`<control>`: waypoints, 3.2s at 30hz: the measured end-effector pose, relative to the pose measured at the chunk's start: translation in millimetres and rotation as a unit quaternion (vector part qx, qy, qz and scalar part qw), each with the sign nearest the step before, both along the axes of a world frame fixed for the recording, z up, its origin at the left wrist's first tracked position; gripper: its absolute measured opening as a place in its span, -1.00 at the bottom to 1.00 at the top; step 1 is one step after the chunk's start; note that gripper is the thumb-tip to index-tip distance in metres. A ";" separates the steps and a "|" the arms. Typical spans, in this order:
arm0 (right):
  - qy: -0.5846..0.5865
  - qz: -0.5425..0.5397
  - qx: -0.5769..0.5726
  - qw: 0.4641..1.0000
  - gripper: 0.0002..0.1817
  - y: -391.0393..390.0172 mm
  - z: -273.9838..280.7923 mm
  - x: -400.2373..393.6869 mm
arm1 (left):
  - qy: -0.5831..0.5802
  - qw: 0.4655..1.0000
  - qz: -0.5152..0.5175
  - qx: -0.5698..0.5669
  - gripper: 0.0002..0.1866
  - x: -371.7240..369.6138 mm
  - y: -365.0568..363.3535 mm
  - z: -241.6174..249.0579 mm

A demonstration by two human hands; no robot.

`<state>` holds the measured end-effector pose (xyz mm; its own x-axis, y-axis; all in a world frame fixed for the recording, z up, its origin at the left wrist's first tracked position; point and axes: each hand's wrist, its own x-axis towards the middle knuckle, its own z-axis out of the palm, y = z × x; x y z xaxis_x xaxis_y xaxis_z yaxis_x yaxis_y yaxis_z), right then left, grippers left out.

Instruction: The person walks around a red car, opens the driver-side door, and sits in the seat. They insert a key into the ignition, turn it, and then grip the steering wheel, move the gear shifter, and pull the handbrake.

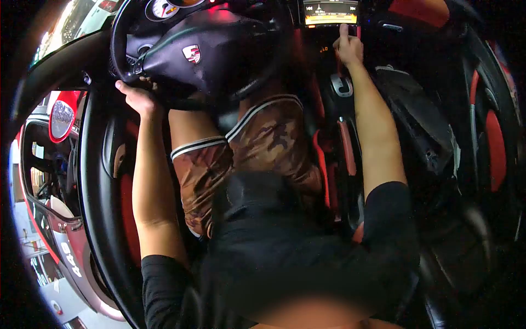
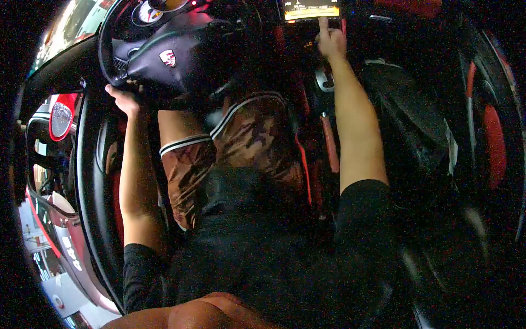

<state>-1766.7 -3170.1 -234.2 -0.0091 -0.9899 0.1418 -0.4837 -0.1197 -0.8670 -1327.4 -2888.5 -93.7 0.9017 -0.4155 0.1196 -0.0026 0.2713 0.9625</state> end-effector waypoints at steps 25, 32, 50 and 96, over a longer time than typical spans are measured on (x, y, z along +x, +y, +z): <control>-0.168 -0.024 0.143 0.975 0.04 -4.3 -4.8 2.7 | -0.040 0.999 0.017 0.013 -0.22 -17.7 3.3 10.8; -0.215 -0.058 0.085 0.971 -0.06 12.6 -22.1 6.3 | -0.014 1.000 0.016 0.005 -0.24 -19.7 3.3 12.2; 0.242 0.159 0.147 0.946 -0.49 195.4 -36.0 -69.4 | -0.013 0.999 -0.039 -0.016 -0.25 -0.2 4.4 0.2; -0.123 0.073 0.213 0.967 -0.65 262.6 6.4 -68.2 | 0.085 0.968 -0.220 -0.082 -0.31 18.5 14.8 -19.8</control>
<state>-1834.9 -2907.6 -227.8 0.1525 -0.9513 -0.2678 -0.2620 0.2224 -0.9391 -1308.8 -2873.7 -113.6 0.6546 -0.7515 0.0820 0.3017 0.3592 0.8832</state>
